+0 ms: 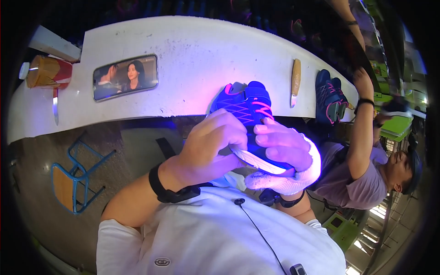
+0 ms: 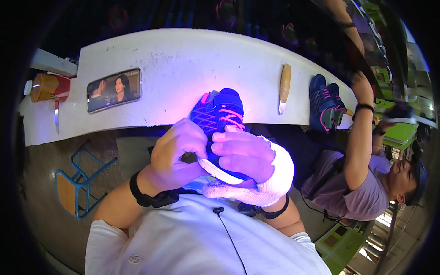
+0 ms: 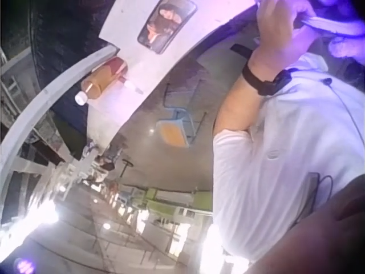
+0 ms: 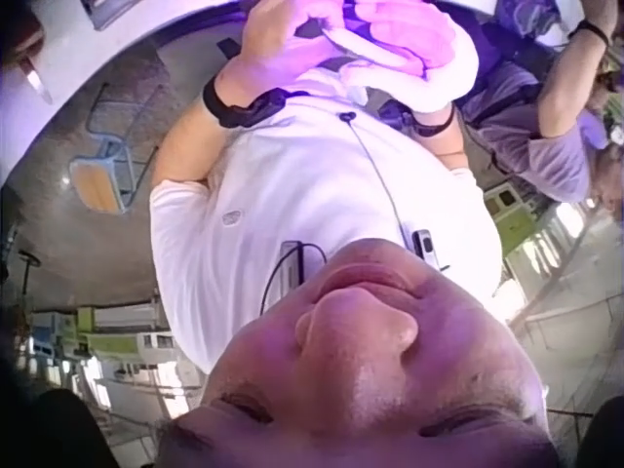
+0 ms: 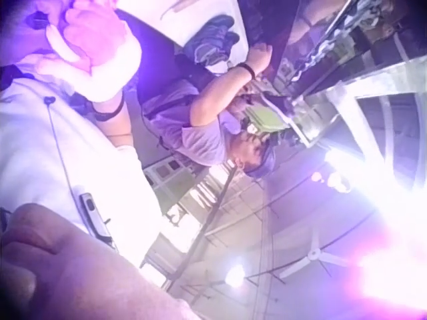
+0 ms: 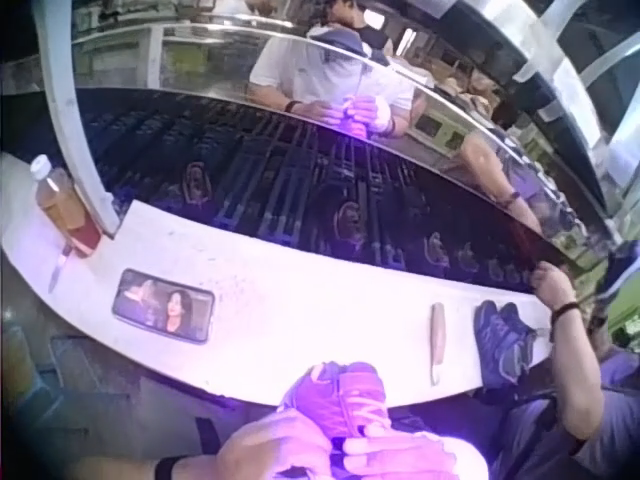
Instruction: Checking and assembling shoe components on a factory production line.
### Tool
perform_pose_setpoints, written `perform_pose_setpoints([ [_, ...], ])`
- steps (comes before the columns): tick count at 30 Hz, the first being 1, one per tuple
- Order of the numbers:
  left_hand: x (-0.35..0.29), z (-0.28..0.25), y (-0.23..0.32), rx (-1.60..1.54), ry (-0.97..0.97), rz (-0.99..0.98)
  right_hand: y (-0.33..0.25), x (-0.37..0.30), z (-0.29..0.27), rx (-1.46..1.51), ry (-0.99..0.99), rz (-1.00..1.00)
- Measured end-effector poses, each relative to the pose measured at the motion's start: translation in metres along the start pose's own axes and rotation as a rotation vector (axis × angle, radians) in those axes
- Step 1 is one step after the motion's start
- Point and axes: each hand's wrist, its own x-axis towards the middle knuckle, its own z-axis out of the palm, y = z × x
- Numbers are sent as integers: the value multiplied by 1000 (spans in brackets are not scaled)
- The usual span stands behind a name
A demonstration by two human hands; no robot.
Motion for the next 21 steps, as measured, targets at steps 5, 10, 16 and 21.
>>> perform_pose_setpoints([
  [5,12,1,1,-56,-85,-141,14,-14,-3,18,60,-51],
  [10,28,22,2,52,-152,-330,21,-37,-19,45,217,58],
  [16,50,54,-14,640,-415,-54,96,-102,-34,686,609,253],
  [21,72,85,-20,687,-674,-18,84,-109,-75,25,241,586],
])
